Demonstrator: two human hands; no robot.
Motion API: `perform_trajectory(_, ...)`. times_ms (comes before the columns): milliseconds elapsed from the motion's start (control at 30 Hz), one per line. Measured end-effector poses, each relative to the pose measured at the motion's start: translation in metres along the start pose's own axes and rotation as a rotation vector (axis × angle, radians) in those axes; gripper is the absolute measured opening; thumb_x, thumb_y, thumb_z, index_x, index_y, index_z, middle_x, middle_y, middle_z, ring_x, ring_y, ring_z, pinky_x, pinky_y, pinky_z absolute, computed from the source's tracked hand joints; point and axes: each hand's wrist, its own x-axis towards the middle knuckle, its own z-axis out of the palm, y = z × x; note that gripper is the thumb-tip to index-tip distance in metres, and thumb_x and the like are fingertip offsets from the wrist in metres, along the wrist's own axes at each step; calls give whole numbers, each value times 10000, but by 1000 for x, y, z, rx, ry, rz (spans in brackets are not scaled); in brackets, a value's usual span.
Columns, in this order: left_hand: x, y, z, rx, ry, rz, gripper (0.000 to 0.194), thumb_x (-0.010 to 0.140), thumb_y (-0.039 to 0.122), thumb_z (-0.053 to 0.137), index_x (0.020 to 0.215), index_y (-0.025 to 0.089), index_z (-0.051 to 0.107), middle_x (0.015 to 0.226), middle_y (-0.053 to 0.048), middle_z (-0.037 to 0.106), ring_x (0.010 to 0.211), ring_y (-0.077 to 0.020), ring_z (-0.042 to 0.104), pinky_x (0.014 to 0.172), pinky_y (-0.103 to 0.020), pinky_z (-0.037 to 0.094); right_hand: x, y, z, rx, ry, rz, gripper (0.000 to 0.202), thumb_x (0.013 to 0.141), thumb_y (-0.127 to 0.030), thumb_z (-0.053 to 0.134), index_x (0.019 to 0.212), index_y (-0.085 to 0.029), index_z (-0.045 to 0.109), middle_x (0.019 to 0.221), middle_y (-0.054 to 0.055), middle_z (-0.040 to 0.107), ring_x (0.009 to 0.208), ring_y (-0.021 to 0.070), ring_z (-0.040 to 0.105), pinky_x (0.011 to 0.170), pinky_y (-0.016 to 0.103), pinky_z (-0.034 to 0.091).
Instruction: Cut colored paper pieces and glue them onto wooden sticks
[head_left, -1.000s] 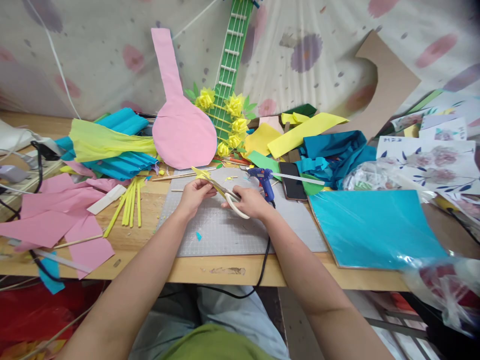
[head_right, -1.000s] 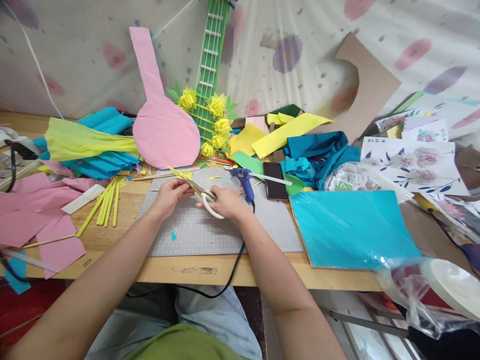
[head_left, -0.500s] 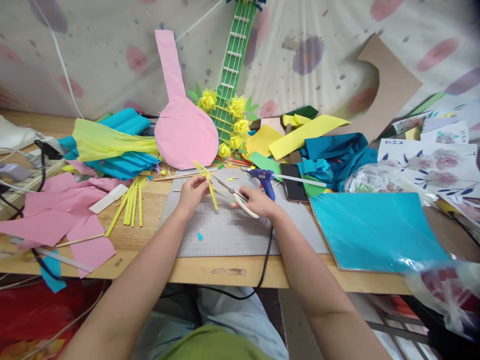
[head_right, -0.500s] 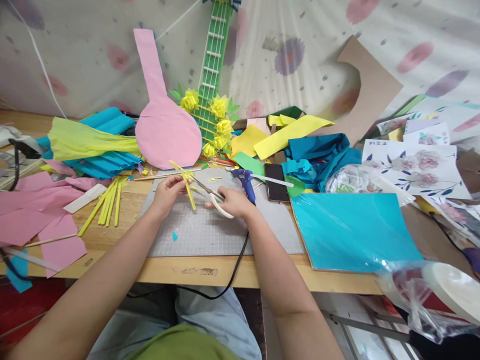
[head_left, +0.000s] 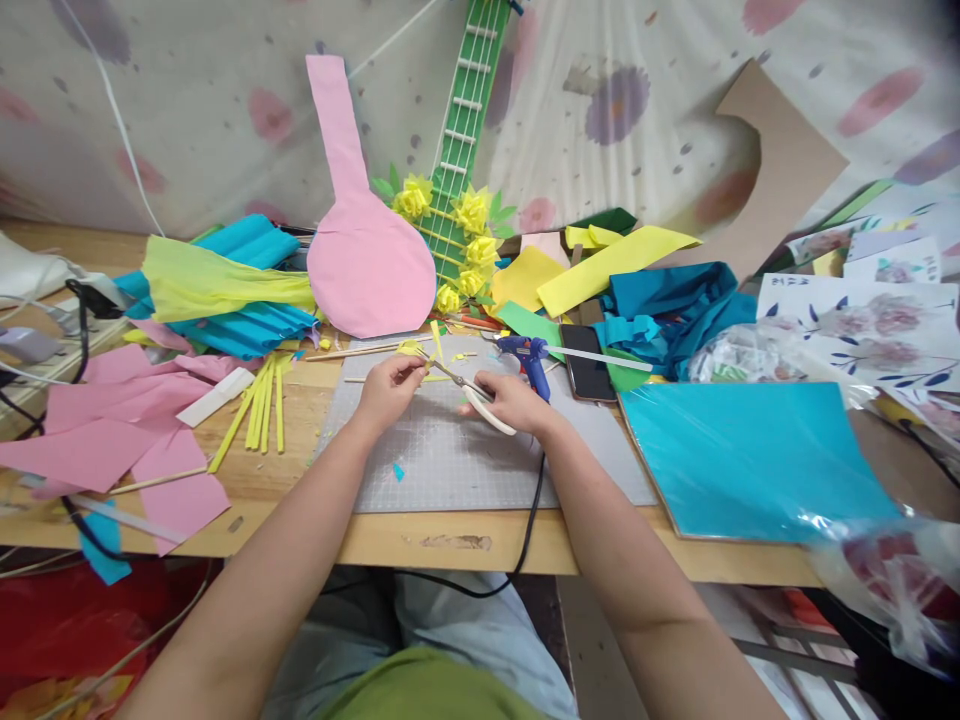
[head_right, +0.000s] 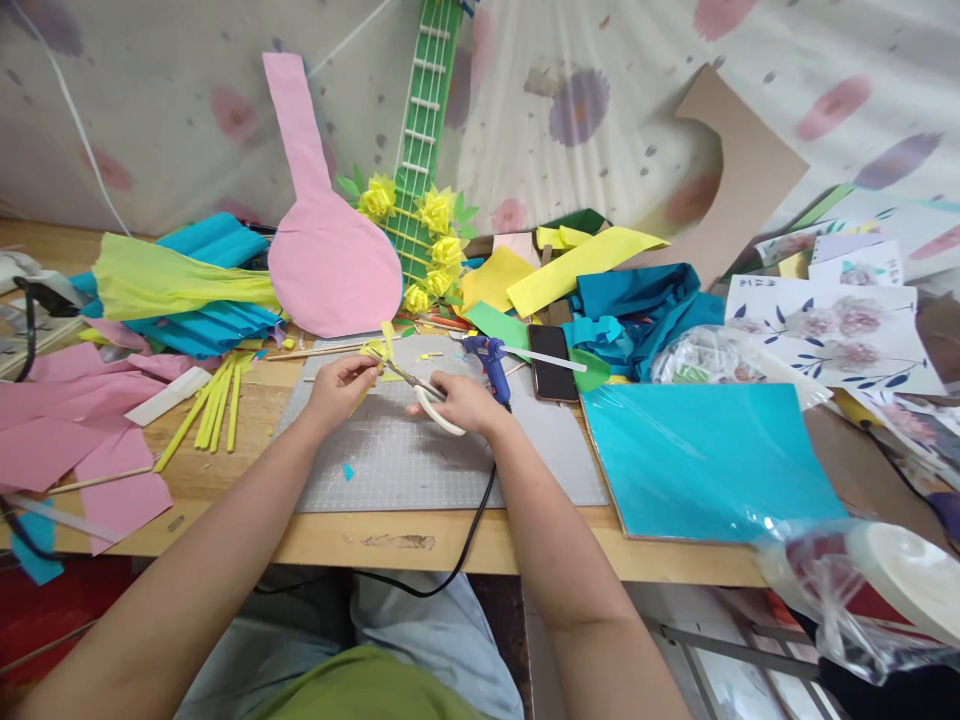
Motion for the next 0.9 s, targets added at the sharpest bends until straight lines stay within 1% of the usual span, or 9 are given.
perform_trajectory(133, 1, -3, -2, 102, -32, 57, 163, 687, 259, 580, 777, 158, 671, 865, -64, 659, 772, -162, 592, 667, -267, 460, 0, 1, 1, 11, 3, -11, 374, 683, -549, 530, 670, -189, 433, 625, -32, 472, 580, 98, 382, 524, 222, 214)
perform_trajectory(233, 1, -2, -3, 122, -32, 68, 177, 700, 270, 560, 780, 151, 665, 859, -68, 659, 777, -164, 594, 666, -269, 463, 1, 2, 3, 10, 17, -11, 364, 685, -541, 533, 673, -190, 438, 612, -36, 467, 572, 96, 374, 523, 221, 210)
perform_trajectory(433, 2, -1, -2, 72, -25, 39, 184, 680, 285, 585, 767, 143, 664, 816, -62, 660, 759, -164, 595, 652, -264, 462, 3, 1, 3, 18, 62, -9, 369, 683, -538, 538, 638, -186, 433, 572, -41, 439, 553, 91, 359, 515, 222, 206)
perform_trajectory(600, 2, -1, -1, 38, -19, 10, 225, 679, 310, 594, 794, 133, 671, 800, -69, 662, 728, -160, 594, 651, -272, 462, 3, 0, 2, 16, 109, 4, 378, 684, -536, 540, 612, -184, 423, 559, -39, 434, 546, 90, 361, 512, 222, 208)
perform_trajectory(767, 2, 2, 0, -16, -15, -8, 257, 671, 329, 600, 810, 125, 668, 824, -75, 659, 670, -144, 592, 630, -272, 472, 2, 1, 2, -29, 121, 20, 357, 688, -538, 534, 694, -188, 462, 606, -29, 478, 562, 100, 394, 521, 219, 219)
perform_trajectory(900, 2, 5, 0, -32, -9, 10, 246, 677, 322, 595, 812, 129, 664, 838, -70, 651, 665, -139, 593, 641, -274, 481, 0, -2, 1, -97, 96, 1, 357, 689, -543, 531, 734, -193, 476, 628, -24, 501, 571, 106, 404, 525, 218, 220)
